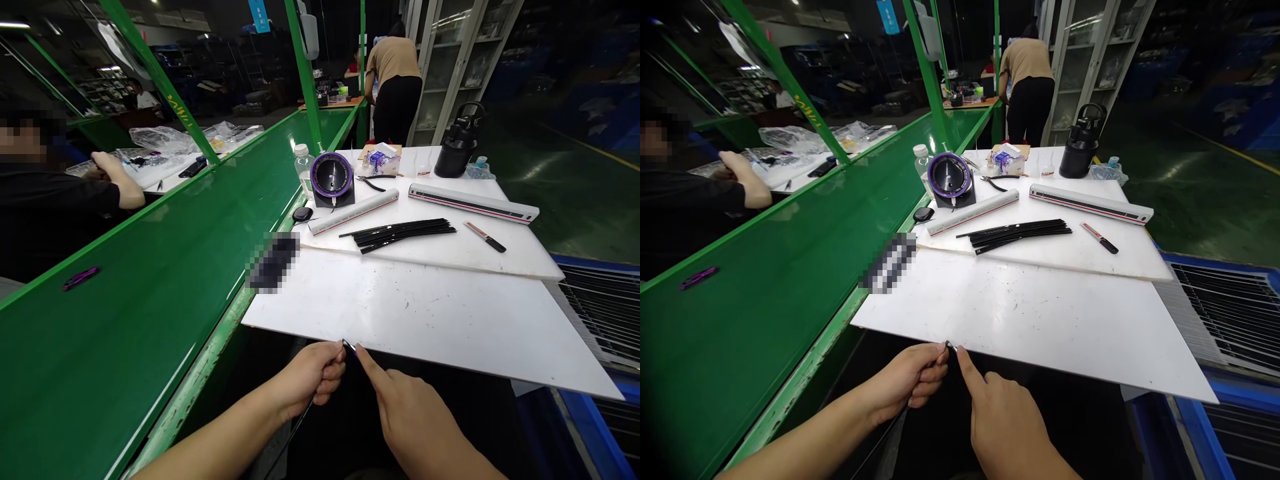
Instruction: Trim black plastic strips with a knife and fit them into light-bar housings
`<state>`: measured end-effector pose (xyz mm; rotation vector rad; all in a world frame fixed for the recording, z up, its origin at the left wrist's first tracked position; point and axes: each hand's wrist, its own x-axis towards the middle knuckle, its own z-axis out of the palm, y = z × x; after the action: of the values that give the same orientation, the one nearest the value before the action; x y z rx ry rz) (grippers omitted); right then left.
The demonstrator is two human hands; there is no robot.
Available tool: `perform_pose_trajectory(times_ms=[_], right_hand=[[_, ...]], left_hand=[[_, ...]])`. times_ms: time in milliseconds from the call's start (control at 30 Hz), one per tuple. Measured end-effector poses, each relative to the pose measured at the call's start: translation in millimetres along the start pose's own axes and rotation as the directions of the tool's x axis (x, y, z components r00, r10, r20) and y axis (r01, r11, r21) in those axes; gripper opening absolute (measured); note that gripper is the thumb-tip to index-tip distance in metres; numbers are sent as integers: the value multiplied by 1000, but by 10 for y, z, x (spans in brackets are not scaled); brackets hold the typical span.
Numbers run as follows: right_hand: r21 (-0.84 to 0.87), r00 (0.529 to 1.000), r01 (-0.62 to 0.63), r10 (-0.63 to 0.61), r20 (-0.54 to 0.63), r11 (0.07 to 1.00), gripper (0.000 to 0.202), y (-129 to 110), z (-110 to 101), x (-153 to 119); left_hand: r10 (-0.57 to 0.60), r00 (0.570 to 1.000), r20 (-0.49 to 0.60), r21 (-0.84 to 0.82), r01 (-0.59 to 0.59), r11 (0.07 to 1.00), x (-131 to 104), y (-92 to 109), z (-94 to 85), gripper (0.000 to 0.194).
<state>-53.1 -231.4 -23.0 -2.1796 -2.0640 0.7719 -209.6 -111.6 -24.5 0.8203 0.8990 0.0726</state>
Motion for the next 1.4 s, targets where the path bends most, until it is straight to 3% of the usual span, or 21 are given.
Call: perform_pose_trajectory(times_ms=[133, 333, 433, 667, 800, 933, 1067, 1233, 1400], right_hand=[[-136, 1000, 16, -19, -18, 991, 81, -20, 15, -18], [98, 997, 31, -24, -67, 995, 63, 40, -2, -15], [134, 997, 35, -27, -66, 990, 63, 37, -20, 2], [-13, 999, 31, -32, -18, 999, 71, -29, -77, -1], [-138, 998, 23, -31, -55, 990, 68, -2, -30, 1], [131, 980, 74, -47, -195, 989, 50, 128, -6, 2], [353, 968, 115, -26, -249, 928, 51, 285, -123, -51], [410, 945, 151, -10, -326, 899, 57, 411, -239, -106], [311, 892, 237, -80, -444, 920, 62, 508, -242, -58]], left_hand=[[5, 1000, 17, -22, -4, 1000, 5, -5, -15, 27], [-2, 999, 41, -33, 3, 999, 19, -8, -41, 26], [3, 1000, 29, -21, -2, 1000, 19, -3, -38, 25], [-3, 1000, 25, -21, 3, 1000, 14, -4, -22, 25], [-61, 994, 89, -100, 70, 993, 34, 24, -93, 23], [-117, 961, 249, -237, 178, 955, 4, 104, -189, 24], [-62, 928, 367, -322, 189, 928, -74, 185, -210, 24], [-35, 924, 380, -346, 177, 921, -110, 224, -206, 23], [-8, 916, 401, -387, 178, 905, -105, 226, -242, 23]])
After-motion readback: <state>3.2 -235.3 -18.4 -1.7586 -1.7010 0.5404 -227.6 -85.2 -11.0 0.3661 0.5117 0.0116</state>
